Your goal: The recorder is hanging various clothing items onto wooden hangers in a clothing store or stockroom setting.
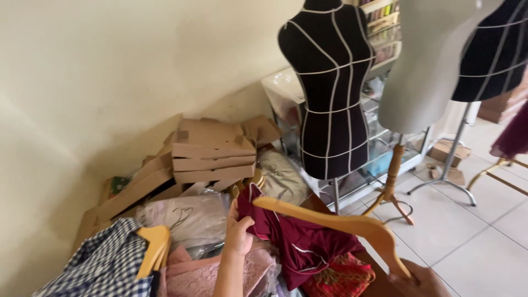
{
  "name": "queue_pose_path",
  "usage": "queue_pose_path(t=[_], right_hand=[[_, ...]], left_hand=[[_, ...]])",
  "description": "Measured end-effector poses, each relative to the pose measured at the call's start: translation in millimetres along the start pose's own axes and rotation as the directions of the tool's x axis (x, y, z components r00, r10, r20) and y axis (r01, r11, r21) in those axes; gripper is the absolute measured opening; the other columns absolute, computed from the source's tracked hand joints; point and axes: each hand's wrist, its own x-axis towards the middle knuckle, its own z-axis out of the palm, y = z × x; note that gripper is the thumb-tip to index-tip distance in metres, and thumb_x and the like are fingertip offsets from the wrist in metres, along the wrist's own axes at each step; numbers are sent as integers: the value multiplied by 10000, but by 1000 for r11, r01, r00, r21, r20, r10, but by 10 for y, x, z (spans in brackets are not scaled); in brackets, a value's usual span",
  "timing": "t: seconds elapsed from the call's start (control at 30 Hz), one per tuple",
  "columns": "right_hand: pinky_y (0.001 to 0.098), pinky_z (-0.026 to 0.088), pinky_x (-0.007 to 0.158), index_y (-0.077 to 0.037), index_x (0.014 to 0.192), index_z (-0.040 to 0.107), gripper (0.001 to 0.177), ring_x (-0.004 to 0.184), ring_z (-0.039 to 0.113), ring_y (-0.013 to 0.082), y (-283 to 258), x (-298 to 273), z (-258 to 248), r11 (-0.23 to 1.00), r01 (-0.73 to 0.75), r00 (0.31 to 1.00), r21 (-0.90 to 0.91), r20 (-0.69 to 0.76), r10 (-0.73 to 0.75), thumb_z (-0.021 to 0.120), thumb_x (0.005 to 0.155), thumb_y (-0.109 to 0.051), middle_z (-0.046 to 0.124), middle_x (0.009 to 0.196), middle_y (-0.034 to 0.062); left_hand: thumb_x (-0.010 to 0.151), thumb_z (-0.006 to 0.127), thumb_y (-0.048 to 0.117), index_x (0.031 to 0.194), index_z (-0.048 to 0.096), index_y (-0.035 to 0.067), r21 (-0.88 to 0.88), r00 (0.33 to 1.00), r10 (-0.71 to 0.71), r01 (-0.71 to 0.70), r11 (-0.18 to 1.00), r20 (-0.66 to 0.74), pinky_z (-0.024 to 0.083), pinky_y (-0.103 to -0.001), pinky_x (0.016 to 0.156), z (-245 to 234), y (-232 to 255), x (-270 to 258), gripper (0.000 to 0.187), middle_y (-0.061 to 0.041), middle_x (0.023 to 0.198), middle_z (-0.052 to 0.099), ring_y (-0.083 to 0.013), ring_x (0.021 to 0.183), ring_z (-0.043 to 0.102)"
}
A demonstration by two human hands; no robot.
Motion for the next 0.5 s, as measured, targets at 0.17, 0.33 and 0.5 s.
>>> queue_pose_path(t=[0.17,0.33,0.5], right_hand=[[312,592,843,-150,1225,766,417,854,814,149,559,-174,155,980,-148,988,132,-27,153,851,838,-282,813,859,71],[290,604,839,-68,1211,686,418,862,801,125,589,-76,639,964,170,946,203,-309,-101,703,796,-120,844,876,46],[340,629,781,-123,1207,776,285,752,795,209,-533,-336,500,997,-71,983,33,-166,75,784,958,-260,765,791,135]], left_hand=[[719,490,-159,1326,558,4,43,997,-23,20,999,77,519,-361,959,-42,-171,146,632,-93,1192,669,-217,1072,644],[631,458,-164,1333,559,22,38,991,-66,62,997,113,490,-330,995,630,119,37,734,-62,1249,650,-180,1154,633],[645,465,-176,1309,531,12,-9,969,67,-67,998,236,452,-362,1109,382,235,14,693,-88,1283,626,-202,1237,599]])
